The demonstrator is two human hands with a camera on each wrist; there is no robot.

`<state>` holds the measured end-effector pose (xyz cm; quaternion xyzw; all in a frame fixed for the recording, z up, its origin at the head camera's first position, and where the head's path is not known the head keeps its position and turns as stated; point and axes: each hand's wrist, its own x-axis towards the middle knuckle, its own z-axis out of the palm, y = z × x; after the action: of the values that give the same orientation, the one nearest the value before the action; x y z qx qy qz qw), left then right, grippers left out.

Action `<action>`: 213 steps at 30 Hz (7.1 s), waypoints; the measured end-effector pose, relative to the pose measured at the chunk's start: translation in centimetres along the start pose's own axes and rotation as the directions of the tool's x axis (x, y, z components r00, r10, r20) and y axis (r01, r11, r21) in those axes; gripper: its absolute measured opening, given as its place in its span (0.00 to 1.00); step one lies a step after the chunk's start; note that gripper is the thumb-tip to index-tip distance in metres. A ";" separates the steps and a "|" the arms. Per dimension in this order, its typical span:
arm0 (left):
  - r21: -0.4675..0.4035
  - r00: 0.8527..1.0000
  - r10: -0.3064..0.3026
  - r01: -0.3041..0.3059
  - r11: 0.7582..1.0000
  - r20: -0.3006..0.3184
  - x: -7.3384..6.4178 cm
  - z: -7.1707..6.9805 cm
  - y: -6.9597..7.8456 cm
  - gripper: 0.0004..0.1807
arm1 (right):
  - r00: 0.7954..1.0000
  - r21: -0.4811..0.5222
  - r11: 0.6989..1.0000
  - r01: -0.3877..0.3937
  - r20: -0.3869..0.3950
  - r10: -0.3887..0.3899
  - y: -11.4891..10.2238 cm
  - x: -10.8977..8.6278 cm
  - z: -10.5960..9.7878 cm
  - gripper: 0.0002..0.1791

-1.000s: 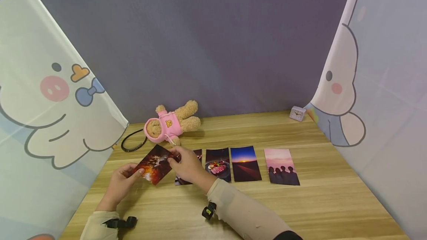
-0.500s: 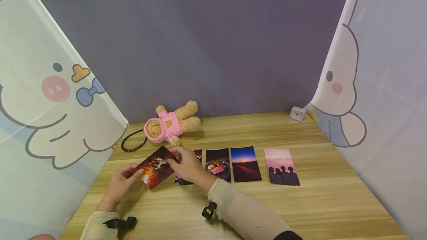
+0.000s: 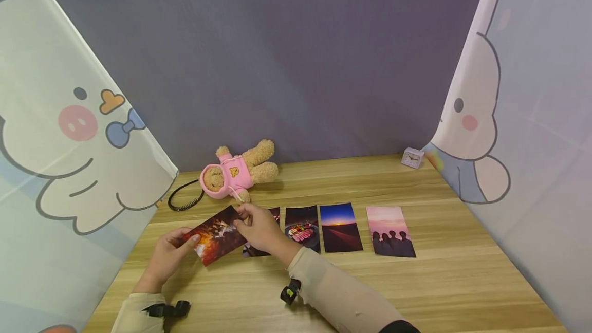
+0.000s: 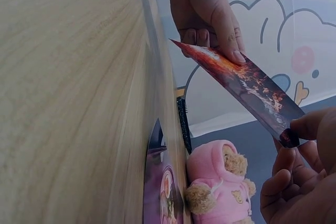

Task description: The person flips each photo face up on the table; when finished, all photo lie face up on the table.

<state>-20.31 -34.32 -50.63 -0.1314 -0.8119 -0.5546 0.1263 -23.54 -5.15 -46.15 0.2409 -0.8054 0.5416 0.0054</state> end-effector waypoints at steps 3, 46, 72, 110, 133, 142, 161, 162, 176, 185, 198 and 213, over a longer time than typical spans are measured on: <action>0.003 1.000 -0.003 0.003 1.000 -0.002 0.0 0.0 0.1 0.02 | 1.000 0.002 1.000 -0.007 0.004 0.007 0.0 0.0 0.0 0.09; -0.076 0.999 0.023 -0.026 0.997 -0.036 -0.1 0.0 0.0 0.04 | 0.998 0.081 0.995 -0.057 0.016 0.055 0.6 0.3 -0.7 0.12; -0.088 1.000 -0.001 -0.001 0.996 -0.018 -0.1 -0.1 0.6 0.04 | 0.990 -0.066 0.994 -0.084 0.108 0.091 0.8 -0.1 -0.3 0.11; -0.126 0.999 0.000 -0.005 0.992 -0.036 0.1 1.6 0.3 0.06 | 0.996 0.037 0.998 -0.045 0.076 0.042 1.1 0.1 0.0 0.08; -0.033 0.998 -0.061 0.059 0.998 -0.035 0.3 1.2 0.2 0.14 | 0.985 0.244 0.960 -0.134 0.140 0.102 2.4 0.0 1.0 0.22; 0.050 0.995 -0.086 0.089 0.995 -0.051 0.4 1.3 0.2 0.13 | 0.974 0.251 0.950 -0.184 0.178 0.141 2.6 -0.1 1.2 0.25; 0.134 0.983 -0.181 0.178 0.975 0.012 0.2 1.2 0.8 0.18 | 0.941 0.296 0.913 -0.282 0.268 0.204 3.2 -0.3 1.6 0.30; 0.136 0.982 -0.188 0.184 0.973 0.014 0.3 1.1 0.4 0.18 | 0.940 0.300 0.911 -0.284 0.272 0.204 3.2 -0.3 1.7 0.31; 0.170 0.963 -0.270 0.269 0.948 -0.022 0.5 0.8 0.2 0.15 | 0.940 0.262 0.927 -0.270 0.281 0.194 2.8 -0.3 1.5 0.31; 0.212 0.946 -0.324 0.321 0.923 -0.023 0.2 0.5 -0.1 0.13 | 0.939 0.086 0.973 -0.216 0.291 0.182 3.0 -0.4 1.9 0.27; 0.288 0.948 -0.318 0.309 0.907 -0.016 -0.1 0.6 -0.2 0.14 | 0.937 0.123 0.967 -0.222 0.302 0.177 2.4 -0.9 2.0 0.26; 0.313 0.934 -0.358 0.337 0.888 0.011 0.0 0.6 -0.2 0.15 | 0.925 0.157 0.962 -0.224 0.345 0.159 2.3 -0.8 2.0 0.27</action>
<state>-20.44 -33.79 -51.03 0.0185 -0.9020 -0.4310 0.0160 -23.26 -5.87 -49.20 0.2472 -0.7580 0.5674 -0.2058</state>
